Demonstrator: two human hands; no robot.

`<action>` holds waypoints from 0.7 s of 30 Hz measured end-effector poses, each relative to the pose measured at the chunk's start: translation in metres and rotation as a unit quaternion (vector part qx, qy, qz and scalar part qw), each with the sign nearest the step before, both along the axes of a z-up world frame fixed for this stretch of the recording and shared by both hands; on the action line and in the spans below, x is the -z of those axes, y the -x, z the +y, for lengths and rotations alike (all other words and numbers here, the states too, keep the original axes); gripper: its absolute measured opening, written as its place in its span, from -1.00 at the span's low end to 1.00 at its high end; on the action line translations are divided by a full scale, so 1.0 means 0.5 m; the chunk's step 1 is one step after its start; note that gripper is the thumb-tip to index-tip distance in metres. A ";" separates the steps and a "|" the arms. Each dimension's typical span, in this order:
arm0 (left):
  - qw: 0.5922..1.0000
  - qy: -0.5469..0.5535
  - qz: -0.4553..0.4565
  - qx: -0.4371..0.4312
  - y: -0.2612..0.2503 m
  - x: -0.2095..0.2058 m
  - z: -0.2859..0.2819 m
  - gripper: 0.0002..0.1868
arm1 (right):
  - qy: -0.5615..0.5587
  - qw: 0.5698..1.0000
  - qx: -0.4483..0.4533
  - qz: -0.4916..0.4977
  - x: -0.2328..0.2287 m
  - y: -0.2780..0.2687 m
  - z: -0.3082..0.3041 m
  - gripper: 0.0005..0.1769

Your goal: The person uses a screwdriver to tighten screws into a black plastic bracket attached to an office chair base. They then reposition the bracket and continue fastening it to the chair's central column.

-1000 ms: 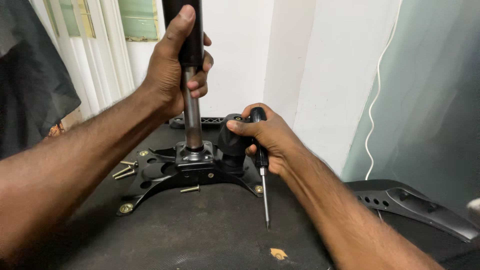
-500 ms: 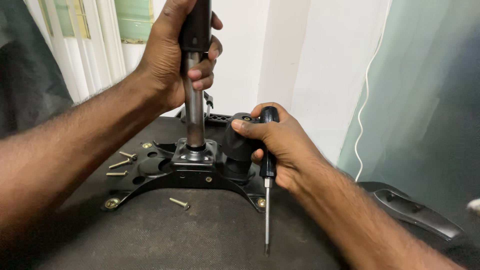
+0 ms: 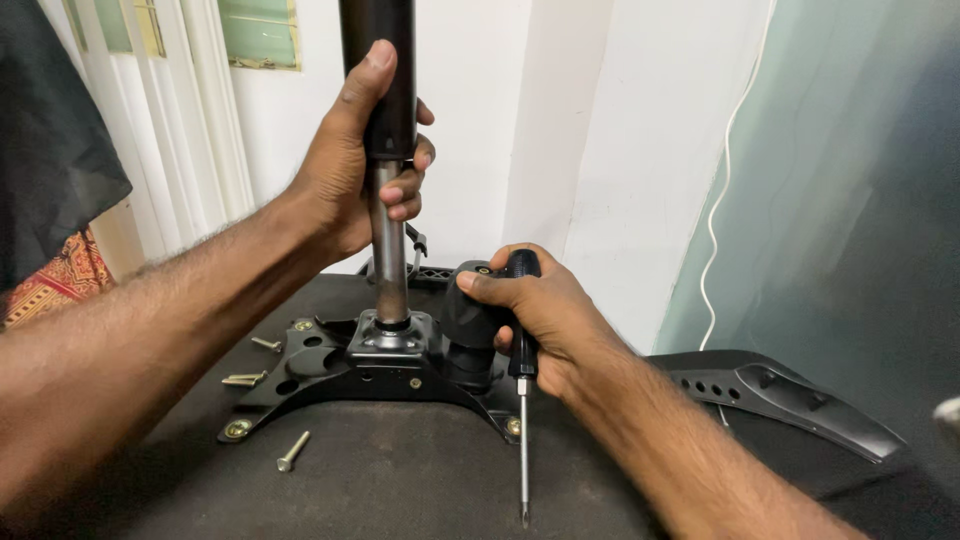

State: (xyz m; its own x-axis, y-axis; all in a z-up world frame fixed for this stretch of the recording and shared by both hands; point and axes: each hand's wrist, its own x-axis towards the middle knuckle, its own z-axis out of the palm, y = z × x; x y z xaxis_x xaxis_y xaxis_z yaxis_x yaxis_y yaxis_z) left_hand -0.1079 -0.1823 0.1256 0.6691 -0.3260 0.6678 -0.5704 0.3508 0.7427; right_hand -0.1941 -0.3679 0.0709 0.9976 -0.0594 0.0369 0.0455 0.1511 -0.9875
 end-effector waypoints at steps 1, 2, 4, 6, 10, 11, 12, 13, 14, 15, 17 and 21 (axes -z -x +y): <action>1.000 -0.001 -0.001 -0.009 -0.003 0.000 0.003 -0.24 | 0.011 1.000 0.001 0.000 -0.001 -0.003 0.000 -0.70; 1.000 -0.002 -0.002 -0.019 -0.005 -0.001 0.006 -0.23 | 0.012 1.000 0.006 0.003 0.000 -0.003 0.001 -0.71; 1.000 -0.004 -0.009 -0.012 -0.005 -0.001 0.012 -0.23 | 0.013 1.000 0.016 0.003 0.004 0.000 0.003 -0.71; 1.000 -0.004 -0.012 -0.009 -0.003 0.004 0.014 -0.23 | 0.018 1.000 0.012 0.008 0.006 0.001 0.006 -0.70; 1.000 0.004 -0.009 -0.012 0.000 0.007 0.018 -0.21 | 0.038 0.999 0.015 0.027 -0.001 0.006 0.006 -0.72; 1.000 0.006 -0.007 -0.014 0.001 0.007 0.019 -0.22 | 0.051 0.998 0.004 0.025 -0.004 0.006 0.003 -0.73; 1.000 0.007 -0.006 -0.017 0.002 0.008 0.020 -0.22 | 0.064 0.998 -0.007 0.023 -0.009 0.005 -0.002 -0.73; 1.000 0.006 -0.005 -0.019 0.002 0.008 0.022 -0.23 | 0.076 0.997 -0.018 0.021 -0.010 0.005 -0.006 -0.71; 1.000 0.006 -0.005 -0.022 0.003 0.009 0.023 -0.23 | 0.097 0.995 -0.016 0.017 -0.008 0.004 -0.008 -0.69; 1.000 0.006 0.003 -0.030 0.004 0.010 0.023 -0.24 | 0.117 0.993 -0.013 0.014 -0.006 0.003 -0.012 -0.65; 0.999 0.006 0.016 -0.045 0.007 0.012 0.024 -0.24 | 0.140 0.990 -0.033 0.011 -0.003 -0.001 -0.025 -0.53; 0.997 0.007 0.026 -0.078 0.013 0.020 0.018 -0.23 | 0.171 0.976 -0.132 -0.002 0.004 -0.016 -0.075 -0.25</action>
State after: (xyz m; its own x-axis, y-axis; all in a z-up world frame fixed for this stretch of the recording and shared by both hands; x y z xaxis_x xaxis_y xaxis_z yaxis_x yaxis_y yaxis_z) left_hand -0.1146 -0.1734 0.1157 0.7446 -0.2057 0.6350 -0.5802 0.2708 0.7681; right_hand -0.1862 -0.4055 0.0690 0.9760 0.2174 0.0138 0.0543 -0.1813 -0.9819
